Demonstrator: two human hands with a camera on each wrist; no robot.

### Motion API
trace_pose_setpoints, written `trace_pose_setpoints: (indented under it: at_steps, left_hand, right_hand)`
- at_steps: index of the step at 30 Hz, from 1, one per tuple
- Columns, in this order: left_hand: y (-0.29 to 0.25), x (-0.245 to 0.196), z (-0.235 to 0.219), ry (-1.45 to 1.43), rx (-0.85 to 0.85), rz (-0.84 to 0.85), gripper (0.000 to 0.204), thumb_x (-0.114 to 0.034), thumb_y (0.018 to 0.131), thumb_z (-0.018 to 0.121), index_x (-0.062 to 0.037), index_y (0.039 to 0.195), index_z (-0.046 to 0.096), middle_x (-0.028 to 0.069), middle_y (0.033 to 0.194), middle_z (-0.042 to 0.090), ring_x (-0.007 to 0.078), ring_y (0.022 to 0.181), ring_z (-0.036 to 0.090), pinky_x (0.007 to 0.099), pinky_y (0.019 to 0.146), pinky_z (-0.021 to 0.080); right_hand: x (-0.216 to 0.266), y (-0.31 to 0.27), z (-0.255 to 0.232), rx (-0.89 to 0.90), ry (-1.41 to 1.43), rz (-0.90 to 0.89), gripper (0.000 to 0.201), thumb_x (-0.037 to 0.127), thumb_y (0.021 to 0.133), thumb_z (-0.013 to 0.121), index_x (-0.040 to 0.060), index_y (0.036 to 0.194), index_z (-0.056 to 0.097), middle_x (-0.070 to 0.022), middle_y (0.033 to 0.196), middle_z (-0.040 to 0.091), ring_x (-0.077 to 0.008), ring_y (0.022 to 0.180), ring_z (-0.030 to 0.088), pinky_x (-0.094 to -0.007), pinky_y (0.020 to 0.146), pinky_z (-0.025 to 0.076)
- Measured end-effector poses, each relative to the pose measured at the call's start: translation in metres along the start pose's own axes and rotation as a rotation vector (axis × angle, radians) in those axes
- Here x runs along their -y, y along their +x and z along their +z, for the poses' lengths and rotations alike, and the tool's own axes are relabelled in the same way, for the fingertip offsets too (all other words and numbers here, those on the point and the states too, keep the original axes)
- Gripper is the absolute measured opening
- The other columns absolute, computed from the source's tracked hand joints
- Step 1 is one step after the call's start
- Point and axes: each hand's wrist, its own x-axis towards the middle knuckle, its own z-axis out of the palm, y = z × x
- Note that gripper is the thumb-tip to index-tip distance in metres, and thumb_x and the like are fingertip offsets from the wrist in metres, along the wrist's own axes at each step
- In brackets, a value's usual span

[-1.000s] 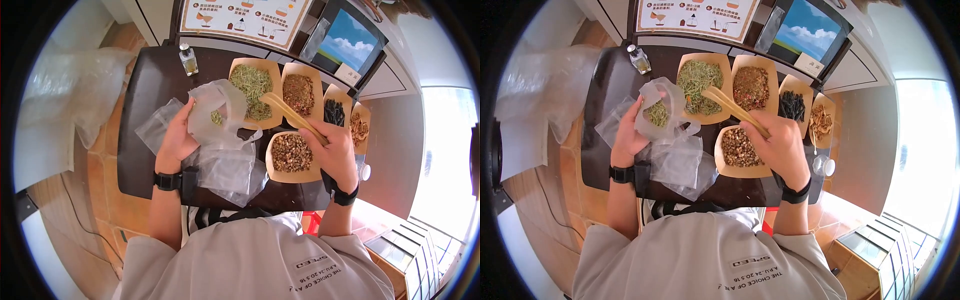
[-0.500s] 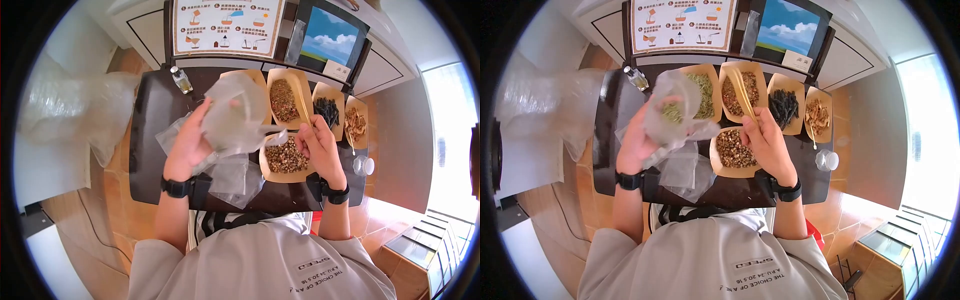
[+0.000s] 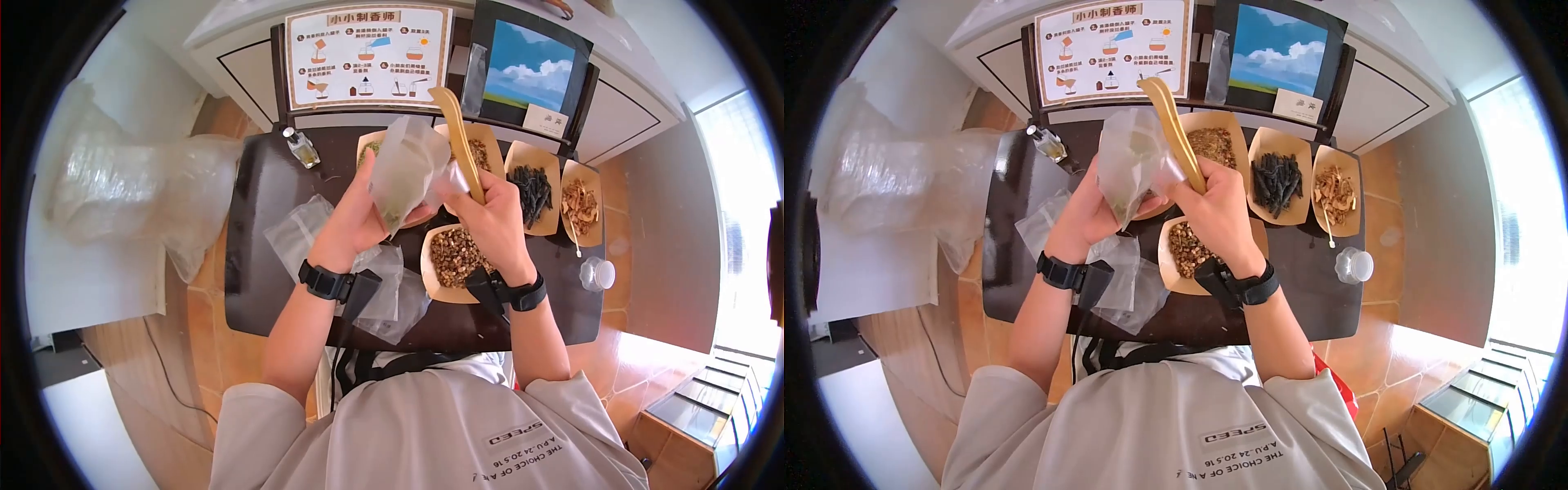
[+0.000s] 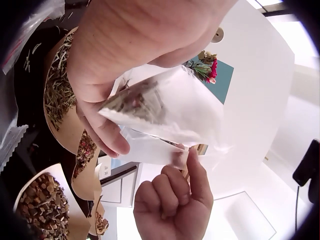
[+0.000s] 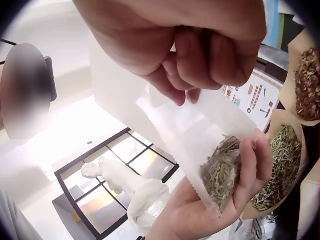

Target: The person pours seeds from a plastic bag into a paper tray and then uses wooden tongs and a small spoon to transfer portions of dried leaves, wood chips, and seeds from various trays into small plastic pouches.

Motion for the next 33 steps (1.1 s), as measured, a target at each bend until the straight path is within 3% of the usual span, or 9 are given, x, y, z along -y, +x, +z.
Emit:
trace_pose_setpoints:
  at_steps: [2, 6, 9, 11, 17, 24, 26, 30, 33]
  left_hand:
    - [-0.003, -0.001, 0.002, -0.051, 0.042, 0.015, 0.063, -0.055, 0.102, 0.04, -0.0068, 0.142, 0.043, 0.0159, 0.133, 0.056, 0.0331, 0.117, 0.059, 0.0497, 0.096, 0.055]
    - [-0.01, 0.002, 0.018, -0.145, -0.023, 0.028, 0.067, -0.059, 0.101, 0.037, -0.0071, 0.144, 0.042, 0.0145, 0.135, 0.055, 0.0316, 0.118, 0.059, 0.0492, 0.096, 0.054]
    - [-0.017, 0.01, 0.031, -0.14, -0.065, 0.072, 0.062, -0.052, 0.1, 0.047, -0.0046, 0.141, 0.045, 0.013, 0.132, 0.058, 0.0277, 0.117, 0.06, 0.0449, 0.098, 0.052]
    - [-0.019, 0.016, 0.037, 0.106, -0.173, 0.165, 0.059, -0.042, 0.099, 0.055, -0.001, 0.14, 0.045, 0.012, 0.131, 0.059, 0.0267, 0.118, 0.06, 0.0443, 0.104, 0.048]
    - [-0.013, 0.026, 0.025, 0.045, -0.152, 0.151, 0.045, -0.032, 0.1, 0.059, -0.0034, 0.134, 0.051, 0.008, 0.127, 0.061, 0.0195, 0.112, 0.063, 0.0389, 0.096, 0.052]
    - [-0.048, 0.002, -0.011, -0.138, -0.129, 0.161, 0.05, -0.033, 0.099, 0.059, -0.0062, 0.139, 0.048, 0.0113, 0.132, 0.059, 0.0254, 0.121, 0.058, 0.0468, 0.103, 0.048]
    - [-0.07, -0.015, -0.022, -0.048, -0.218, 0.3, 0.049, -0.037, 0.1, 0.054, -0.0077, 0.139, 0.048, 0.0117, 0.134, 0.057, 0.0272, 0.122, 0.057, 0.0501, 0.102, 0.048]
    - [-0.077, -0.021, -0.066, -0.054, -0.042, 0.387, 0.05, -0.043, 0.102, 0.048, -0.0078, 0.138, 0.049, 0.0101, 0.136, 0.056, 0.0264, 0.121, 0.057, 0.0502, 0.099, 0.049]
    - [-0.07, -0.022, -0.076, -0.05, 0.016, 0.323, 0.054, -0.047, 0.103, 0.044, -0.0076, 0.139, 0.048, 0.0081, 0.134, 0.057, 0.025, 0.118, 0.058, 0.0457, 0.097, 0.05]
  right_hand:
    - [-0.003, 0.001, 0.0, -0.018, 0.032, 0.03, 0.014, 0.009, 0.085, 0.07, -0.0037, 0.091, 0.068, 0.0045, 0.066, 0.054, -0.003, 0.062, 0.044, -0.024, 0.052, 0.036]
    - [-0.005, -0.002, -0.006, -0.044, 0.1, -0.013, 0.015, 0.007, 0.087, 0.068, -0.0047, 0.096, 0.069, 0.005, 0.067, 0.053, -0.0026, 0.061, 0.042, -0.0237, 0.053, 0.035]
    - [-0.002, -0.007, -0.016, -0.059, 0.047, 0.037, 0.014, 0.007, 0.088, 0.067, -0.0041, 0.097, 0.069, 0.0063, 0.067, 0.052, -0.0015, 0.06, 0.042, -0.0214, 0.055, 0.036]
    - [-0.01, -0.007, -0.024, -0.065, 0.015, 0.036, 0.014, 0.007, 0.088, 0.067, -0.0038, 0.097, 0.069, 0.0063, 0.067, 0.052, -0.0011, 0.061, 0.042, -0.0209, 0.055, 0.035]
    - [-0.004, -0.015, -0.029, -0.063, -0.015, 0.085, 0.014, 0.009, 0.091, 0.066, -0.0019, 0.098, 0.069, 0.0071, 0.069, 0.054, 0.0, 0.061, 0.043, -0.0188, 0.054, 0.034]
    - [0.013, -0.038, -0.031, 0.019, 0.012, 0.035, 0.036, 0.011, 0.095, 0.063, -0.0008, 0.128, 0.053, 0.0049, 0.072, 0.059, 0.0004, 0.065, 0.046, -0.0172, 0.058, 0.036]
    - [0.004, -0.042, -0.041, 0.125, 0.117, 0.128, 0.039, 0.01, 0.095, 0.063, -0.0002, 0.13, 0.05, 0.0026, 0.073, 0.061, -0.0004, 0.066, 0.048, -0.0182, 0.059, 0.038]
    - [0.016, -0.054, -0.034, 0.179, -0.074, 0.085, 0.033, 0.009, 0.092, 0.067, 0.0003, 0.122, 0.056, -0.0014, 0.074, 0.063, -0.0032, 0.066, 0.051, -0.0206, 0.059, 0.041]
    - [0.034, -0.059, -0.019, 0.108, -0.333, -0.128, 0.02, 0.008, 0.086, 0.074, -0.0003, 0.103, 0.068, -0.0075, 0.079, 0.067, -0.0119, 0.066, 0.058, -0.0262, 0.062, 0.047]
